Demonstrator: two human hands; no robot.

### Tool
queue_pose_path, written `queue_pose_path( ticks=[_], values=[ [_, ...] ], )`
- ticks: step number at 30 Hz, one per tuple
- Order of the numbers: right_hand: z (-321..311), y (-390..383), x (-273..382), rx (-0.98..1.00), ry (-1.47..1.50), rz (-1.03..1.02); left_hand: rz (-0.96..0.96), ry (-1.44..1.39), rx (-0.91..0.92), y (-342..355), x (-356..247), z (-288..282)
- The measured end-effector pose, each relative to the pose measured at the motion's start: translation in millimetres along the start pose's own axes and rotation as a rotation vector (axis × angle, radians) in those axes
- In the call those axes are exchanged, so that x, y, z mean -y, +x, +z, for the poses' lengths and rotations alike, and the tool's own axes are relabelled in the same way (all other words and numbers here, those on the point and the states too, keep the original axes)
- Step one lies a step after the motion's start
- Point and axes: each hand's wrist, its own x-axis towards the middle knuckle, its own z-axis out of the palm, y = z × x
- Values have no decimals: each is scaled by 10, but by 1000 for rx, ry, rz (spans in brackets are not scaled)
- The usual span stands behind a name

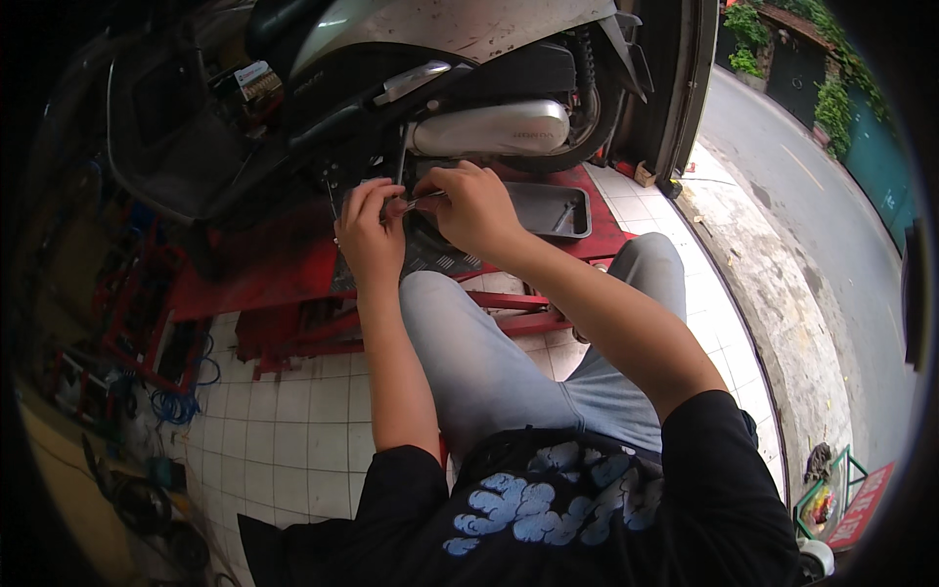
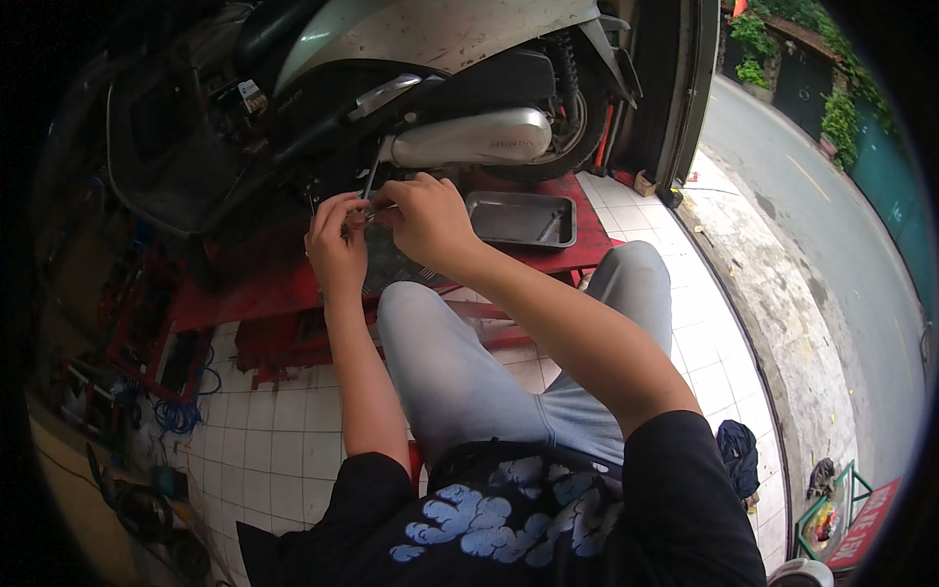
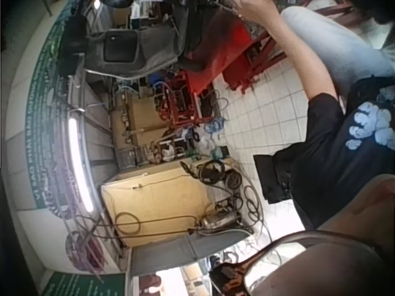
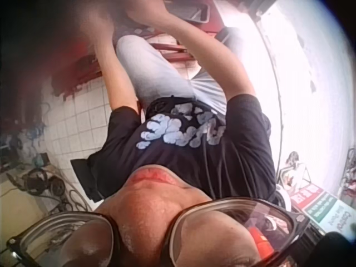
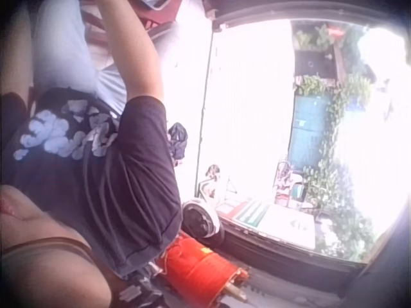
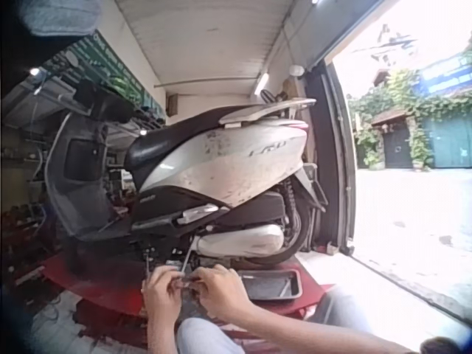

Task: The person uses a T-handle socket wrench to loosen several bolts on the engine cover of a scooter and places the removed bolts into a metal tray.

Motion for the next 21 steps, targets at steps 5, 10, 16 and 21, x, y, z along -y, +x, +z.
queue_pose_path(
  ticks=[5,10,16,21],
  values=[
    [-60,57,47,-338,-111,-50,-130,-390,129,-32,0,-16],
    [271,-48,-69,-130,479,345,-663,-927,-113,-36,-215,180],
    [298,-117,-130,434,713,414,-832,-1020,-268,-33,-100,54],
    [102,54,22,170,684,425,-604,-274,-362,-112,43,141]
  ],
)
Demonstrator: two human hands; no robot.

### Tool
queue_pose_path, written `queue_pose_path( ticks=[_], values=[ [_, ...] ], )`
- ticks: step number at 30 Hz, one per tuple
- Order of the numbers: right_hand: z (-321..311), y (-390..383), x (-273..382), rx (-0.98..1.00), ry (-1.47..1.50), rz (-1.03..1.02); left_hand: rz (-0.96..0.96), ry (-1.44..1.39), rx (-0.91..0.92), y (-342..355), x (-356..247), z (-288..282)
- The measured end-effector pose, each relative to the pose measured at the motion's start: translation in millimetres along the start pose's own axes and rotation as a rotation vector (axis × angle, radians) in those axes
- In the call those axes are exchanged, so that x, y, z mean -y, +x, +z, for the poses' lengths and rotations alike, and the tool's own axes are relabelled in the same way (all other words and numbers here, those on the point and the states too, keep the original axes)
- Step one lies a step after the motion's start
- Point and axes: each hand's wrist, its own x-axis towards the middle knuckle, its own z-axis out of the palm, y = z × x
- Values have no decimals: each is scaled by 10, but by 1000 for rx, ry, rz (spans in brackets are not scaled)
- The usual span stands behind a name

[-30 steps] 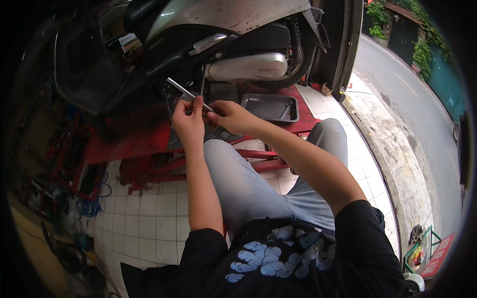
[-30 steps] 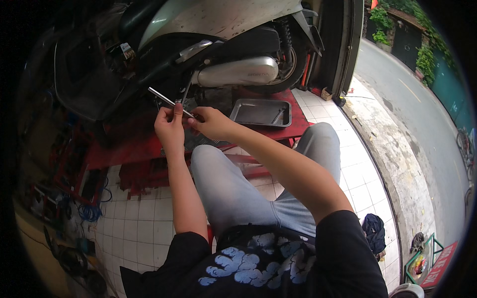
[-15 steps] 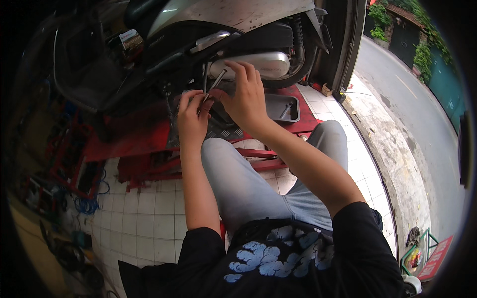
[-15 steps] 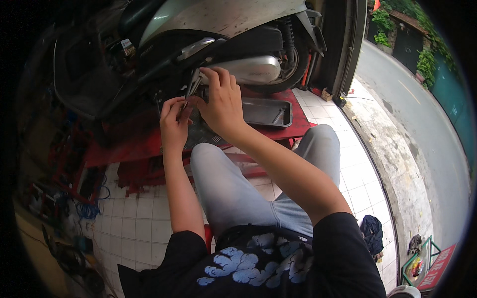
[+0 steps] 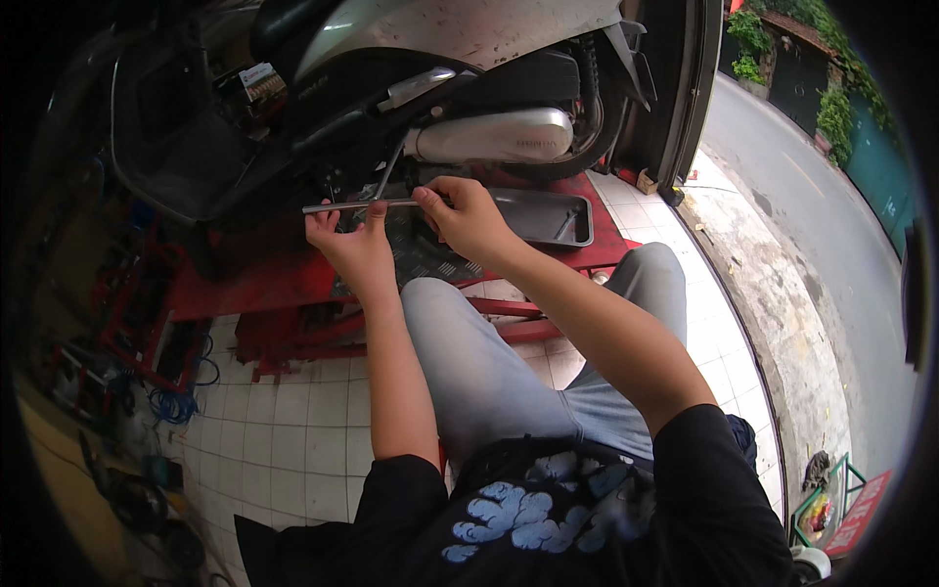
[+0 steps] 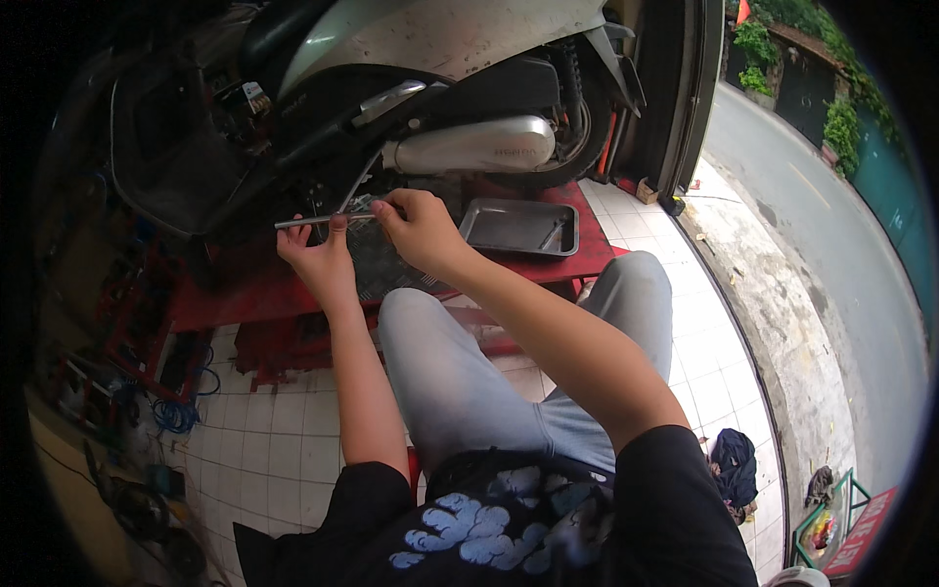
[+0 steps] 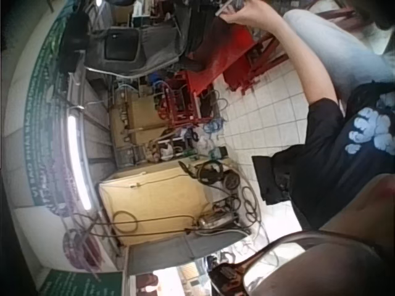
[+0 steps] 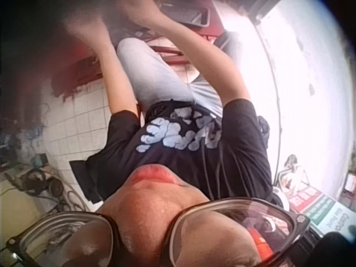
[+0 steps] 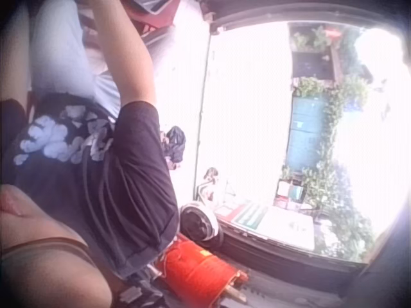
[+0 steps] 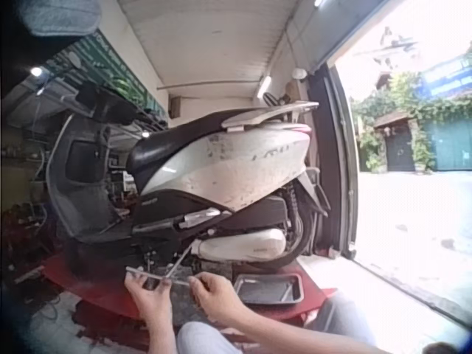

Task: The person uses a T-handle socket wrench to loosen several bolts on the engine cover of a scooter and places the removed bolts into a metal tray.

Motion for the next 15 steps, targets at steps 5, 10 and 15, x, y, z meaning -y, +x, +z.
queue_pose_path(
  ticks=[5,10,15],
  values=[
    [-106,77,84,-137,106,-89,428,545,-184,-82,-443,-51],
    [-99,97,20,-96,185,-119,123,275,262,-161,-577,-69],
    [31,-120,-213,160,-108,25,-268,-93,415,-155,-527,-31]
  ],
)
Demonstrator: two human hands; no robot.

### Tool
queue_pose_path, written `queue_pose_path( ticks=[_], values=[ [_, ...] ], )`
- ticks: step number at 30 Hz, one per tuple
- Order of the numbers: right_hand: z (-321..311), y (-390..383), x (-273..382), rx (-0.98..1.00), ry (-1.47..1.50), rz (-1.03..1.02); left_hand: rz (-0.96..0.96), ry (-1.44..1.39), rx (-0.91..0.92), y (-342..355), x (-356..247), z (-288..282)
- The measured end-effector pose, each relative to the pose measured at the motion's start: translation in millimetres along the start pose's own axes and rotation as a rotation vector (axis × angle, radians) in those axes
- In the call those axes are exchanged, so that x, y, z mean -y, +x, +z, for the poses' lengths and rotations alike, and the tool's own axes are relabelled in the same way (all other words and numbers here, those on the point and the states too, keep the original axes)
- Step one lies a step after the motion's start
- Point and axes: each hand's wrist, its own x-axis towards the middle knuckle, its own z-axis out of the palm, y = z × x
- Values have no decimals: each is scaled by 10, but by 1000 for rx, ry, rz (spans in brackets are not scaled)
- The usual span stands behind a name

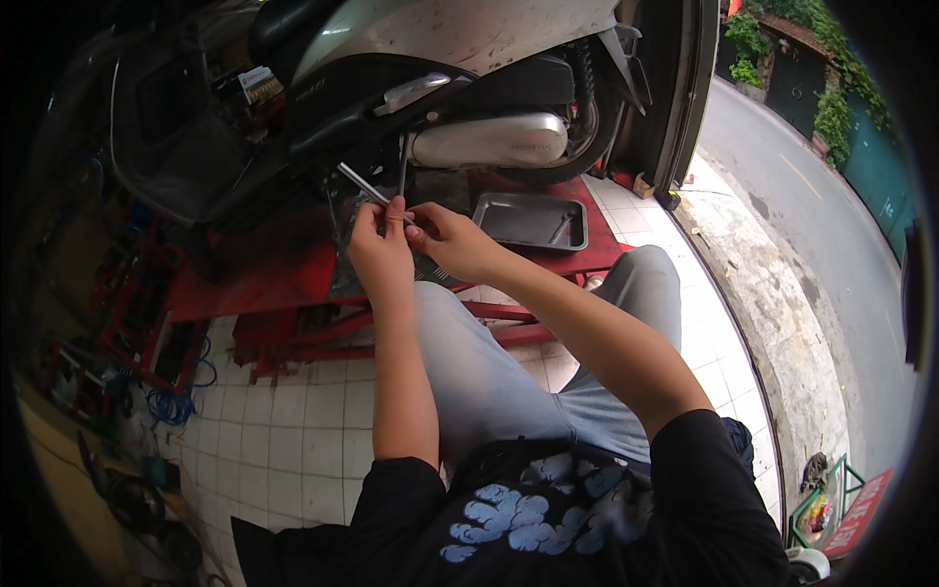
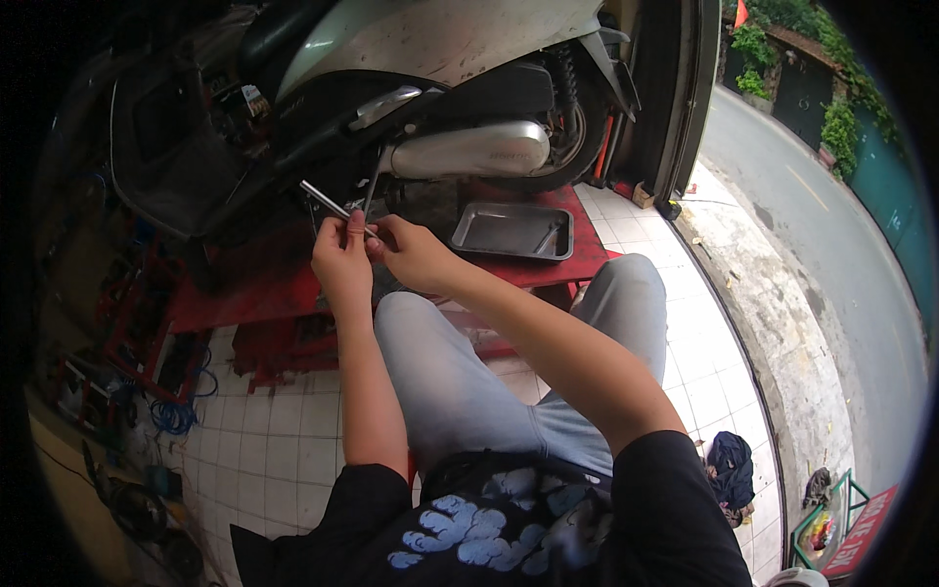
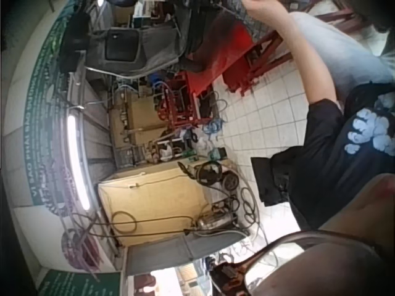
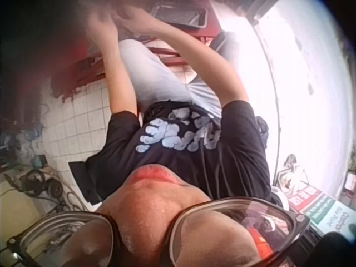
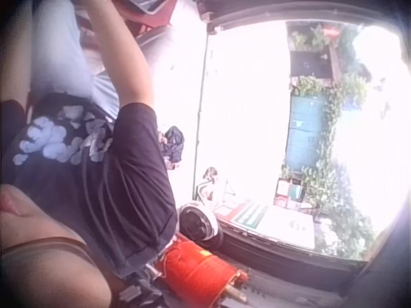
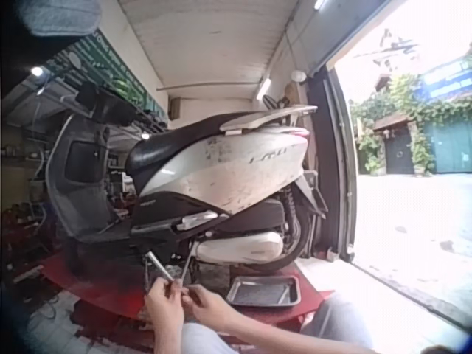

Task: The person uses a T-handle socket wrench to loosen several bolts on the engine cover of a scooter and places the removed bolts into a metal tray.

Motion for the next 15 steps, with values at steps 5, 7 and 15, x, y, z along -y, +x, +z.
queue_pose_path(
  ticks=[5,7,15],
  values=[
    [-94,17,23,-82,-132,-13,391,291,-442,26,131,2],
    [-137,-8,129,-216,-75,-90,623,517,-522,87,108,-56],
    [-152,122,362,-729,-415,-438,278,218,-44,-3,94,33]
  ],
)
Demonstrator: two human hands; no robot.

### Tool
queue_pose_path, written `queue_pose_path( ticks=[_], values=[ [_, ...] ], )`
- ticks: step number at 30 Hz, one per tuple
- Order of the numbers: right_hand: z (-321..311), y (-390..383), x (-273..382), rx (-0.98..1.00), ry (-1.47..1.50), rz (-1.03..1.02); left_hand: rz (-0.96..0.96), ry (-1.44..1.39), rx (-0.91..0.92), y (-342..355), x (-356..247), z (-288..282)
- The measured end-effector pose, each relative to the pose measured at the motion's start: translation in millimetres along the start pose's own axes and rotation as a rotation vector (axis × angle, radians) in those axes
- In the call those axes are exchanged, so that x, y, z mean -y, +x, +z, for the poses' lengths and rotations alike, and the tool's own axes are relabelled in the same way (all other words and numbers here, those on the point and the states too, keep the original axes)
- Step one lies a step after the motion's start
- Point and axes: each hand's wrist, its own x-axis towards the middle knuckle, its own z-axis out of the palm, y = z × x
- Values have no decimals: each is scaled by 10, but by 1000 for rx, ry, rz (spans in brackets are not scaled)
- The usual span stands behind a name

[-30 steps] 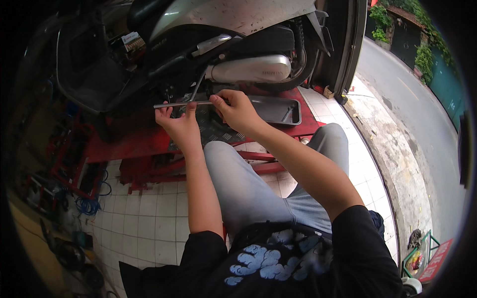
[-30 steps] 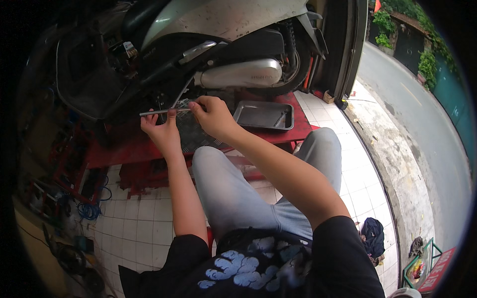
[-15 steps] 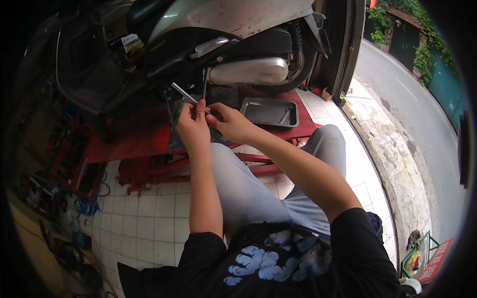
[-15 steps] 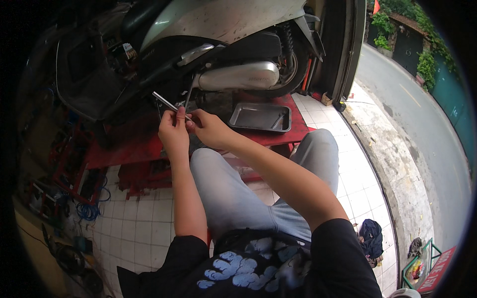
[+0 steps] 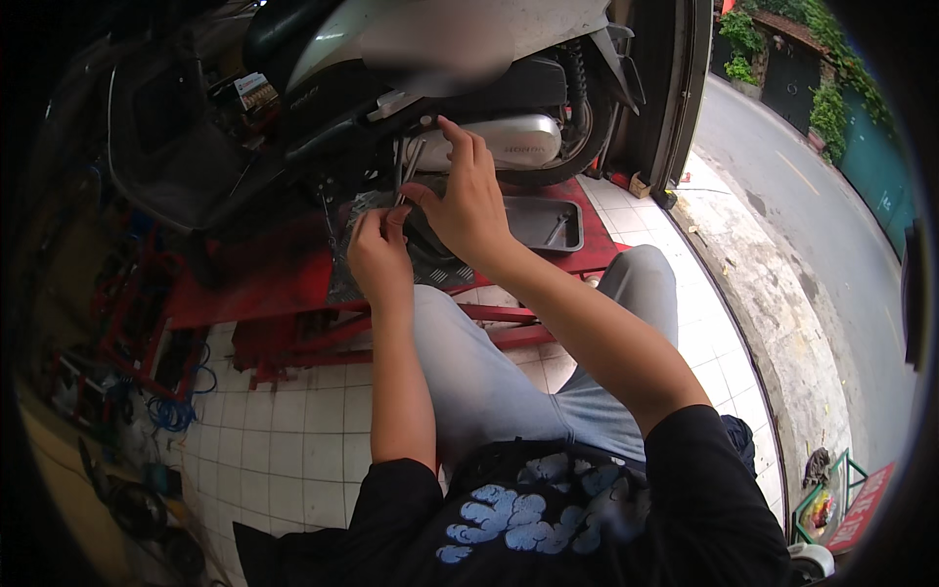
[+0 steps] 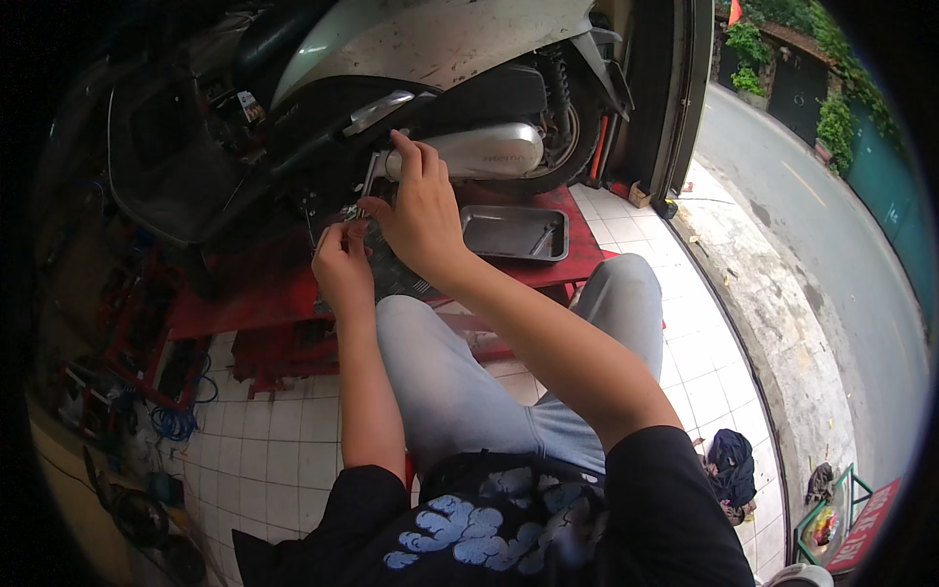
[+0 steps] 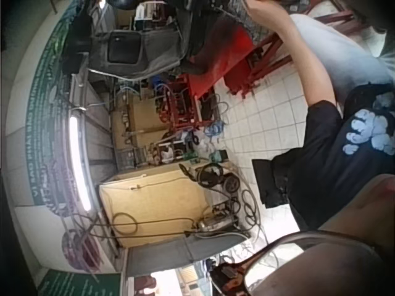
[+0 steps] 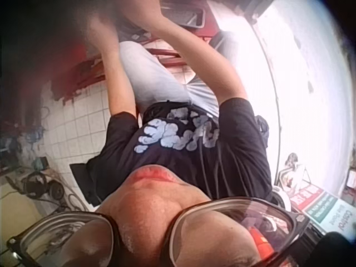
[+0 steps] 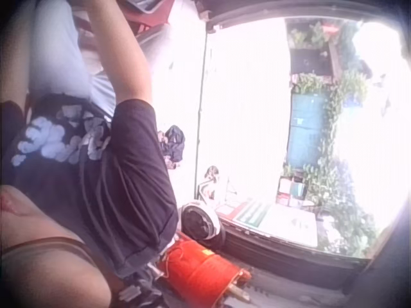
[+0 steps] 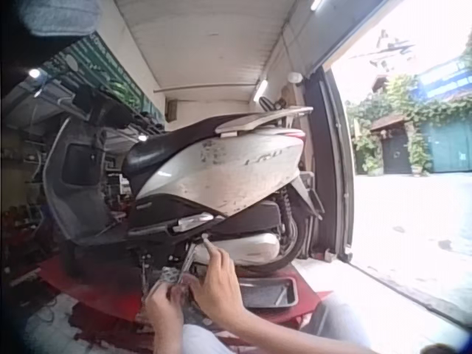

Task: The person uses a T-handle socket wrench to loosen several bolts on the engine cover of a scooter and places the removed bolts into a metal tray.

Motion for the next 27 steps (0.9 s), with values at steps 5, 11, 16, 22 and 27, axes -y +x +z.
queue_pose_path(
  ticks=[5,11,16,22,27],
  values=[
    [183,-279,-206,626,504,692,-152,-2,-25,-25,53,192],
    [68,-352,-142,681,532,525,-146,101,209,45,9,-11],
    [-150,-339,-212,413,332,387,-19,-153,58,100,483,19],
    [-539,-736,-802,-16,578,557,-130,-88,-31,191,477,187],
    [-861,-1072,-1183,-160,778,889,83,151,-16,696,721,858]
  ],
)
